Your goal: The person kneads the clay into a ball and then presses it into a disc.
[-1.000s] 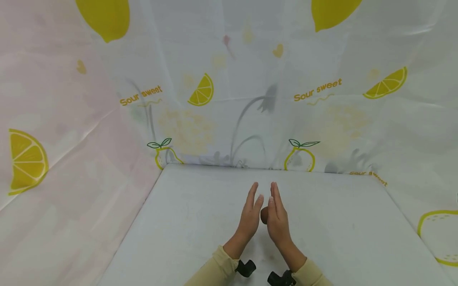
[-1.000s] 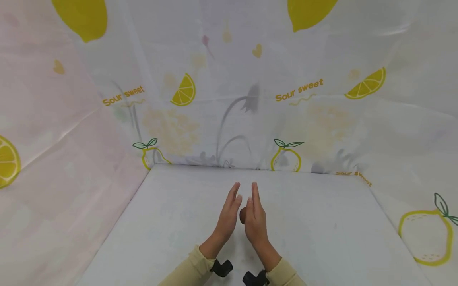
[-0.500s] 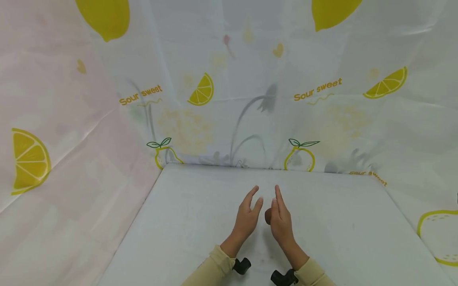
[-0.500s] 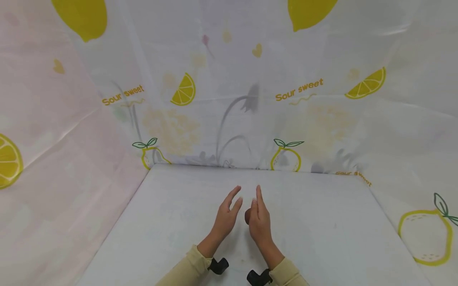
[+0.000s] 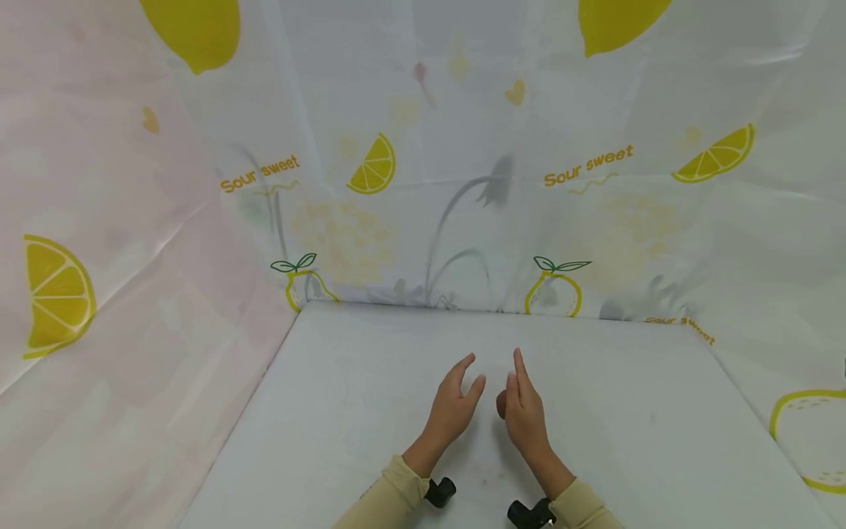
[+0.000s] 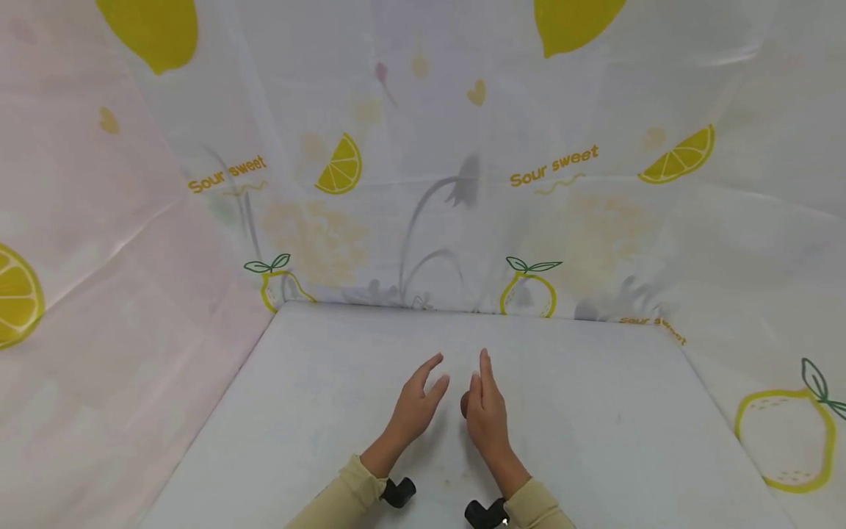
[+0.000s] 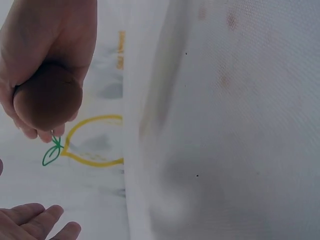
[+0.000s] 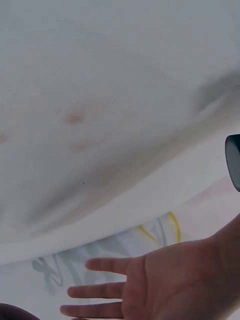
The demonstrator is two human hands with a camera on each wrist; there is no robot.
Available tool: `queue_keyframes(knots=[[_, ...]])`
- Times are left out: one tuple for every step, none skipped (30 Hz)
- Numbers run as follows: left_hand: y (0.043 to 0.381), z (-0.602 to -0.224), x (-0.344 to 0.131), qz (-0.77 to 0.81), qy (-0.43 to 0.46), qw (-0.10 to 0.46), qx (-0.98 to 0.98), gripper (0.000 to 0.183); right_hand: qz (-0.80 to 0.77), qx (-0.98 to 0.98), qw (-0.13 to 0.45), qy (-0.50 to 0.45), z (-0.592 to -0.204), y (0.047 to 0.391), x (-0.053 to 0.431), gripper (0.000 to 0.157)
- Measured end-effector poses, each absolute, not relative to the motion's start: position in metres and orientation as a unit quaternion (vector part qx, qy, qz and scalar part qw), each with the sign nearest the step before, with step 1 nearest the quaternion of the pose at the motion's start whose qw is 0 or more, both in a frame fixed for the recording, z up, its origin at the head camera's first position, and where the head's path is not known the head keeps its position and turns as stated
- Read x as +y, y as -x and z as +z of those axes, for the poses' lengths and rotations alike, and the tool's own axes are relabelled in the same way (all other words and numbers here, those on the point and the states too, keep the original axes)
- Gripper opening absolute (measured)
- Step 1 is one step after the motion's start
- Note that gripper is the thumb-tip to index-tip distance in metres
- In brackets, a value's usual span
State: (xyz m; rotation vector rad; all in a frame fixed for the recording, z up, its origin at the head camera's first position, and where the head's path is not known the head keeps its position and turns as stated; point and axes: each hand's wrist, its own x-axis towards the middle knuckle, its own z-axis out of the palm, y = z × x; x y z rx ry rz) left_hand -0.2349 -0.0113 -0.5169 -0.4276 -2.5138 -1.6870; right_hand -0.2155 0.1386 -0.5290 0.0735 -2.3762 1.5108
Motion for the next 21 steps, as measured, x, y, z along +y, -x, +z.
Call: queue_keyframes(knots=[[0.235,-0.518,-0.012,-0.544,0.141,0.042,-0.826,0.054,0.522,-0.837,0.162,-0.027,-0.530,0.216,0.140,0.053],[0.236,-0.519,-0.012,-0.535,0.143,0.043,-0.832,0.055,0.517,-0.841,0.160,-0.027,-0.532,0.217,0.141,0.053],[0.236,-0.521,-0.012,-0.524,0.146,0.046,-0.838,0.056,0.511,-0.845,0.158,-0.027,-0.534,0.217,0.142,0.054],[0.237,-0.522,-0.012,-0.511,0.149,0.051,-0.845,0.057,0.505,-0.848,0.158,-0.027,-0.536,0.218,0.143,0.054],[0.237,-0.523,-0.013,-0.498,0.154,0.059,-0.851,0.057,0.501,-0.851,0.156,-0.027,-0.537,0.218,0.143,0.054],[0.237,-0.524,-0.013,-0.484,0.159,0.069,-0.858,0.057,0.497,-0.854,0.153,-0.027,-0.539,0.219,0.144,0.054],[0.236,-0.525,-0.014,-0.469,0.164,0.079,-0.864,0.057,0.495,-0.855,0.151,-0.026,-0.541,0.219,0.145,0.055],[0.236,-0.526,-0.014,-0.455,0.170,0.089,-0.869,0.057,0.495,-0.856,0.148,-0.024,-0.543,0.220,0.145,0.055],[0.236,-0.526,-0.014,-0.444,0.175,0.099,-0.873,0.056,0.492,-0.858,0.149,-0.022,-0.545,0.220,0.146,0.055],[0.236,-0.527,-0.014,-0.434,0.178,0.109,-0.877,0.056,0.491,-0.858,0.149,-0.022,-0.546,0.221,0.147,0.055],[0.236,-0.527,-0.014,-0.427,0.181,0.116,-0.878,0.055,0.491,-0.859,0.147,-0.022,-0.547,0.221,0.147,0.055],[0.236,-0.527,-0.014,-0.421,0.182,0.120,-0.881,0.055,0.490,-0.859,0.146,-0.022,-0.549,0.222,0.148,0.055],[0.236,-0.528,-0.014,-0.415,0.183,0.123,-0.883,0.055,0.487,-0.860,0.147,-0.023,-0.550,0.222,0.149,0.055],[0.236,-0.528,-0.015,-0.411,0.182,0.123,-0.885,0.055,0.485,-0.862,0.147,-0.024,-0.550,0.223,0.150,0.055],[0.236,-0.529,-0.015,-0.405,0.182,0.123,-0.887,0.056,0.481,-0.864,0.146,-0.026,-0.551,0.223,0.151,0.056],[0.236,-0.529,-0.015,-0.400,0.181,0.122,-0.890,0.056,0.477,-0.866,0.145,-0.027,-0.552,0.224,0.152,0.056],[0.236,-0.530,-0.016,-0.395,0.181,0.123,-0.892,0.056,0.473,-0.869,0.143,-0.029,-0.552,0.224,0.152,0.056],[0.236,-0.530,-0.016,-0.389,0.182,0.123,-0.895,0.056,0.466,-0.873,0.145,-0.030,-0.553,0.225,0.153,0.056],[0.236,-0.531,-0.017,-0.381,0.183,0.124,-0.898,0.056,0.460,-0.875,0.144,-0.032,-0.554,0.225,0.154,0.056],[0.236,-0.532,-0.017,-0.375,0.183,0.124,-0.900,0.057,0.455,-0.878,0.143,-0.034,-0.555,0.226,0.154,0.056],[0.237,-0.533,-0.017,-0.368,0.184,0.125,-0.903,0.057,0.448,-0.882,0.144,-0.036,-0.556,0.227,0.155,0.055]])
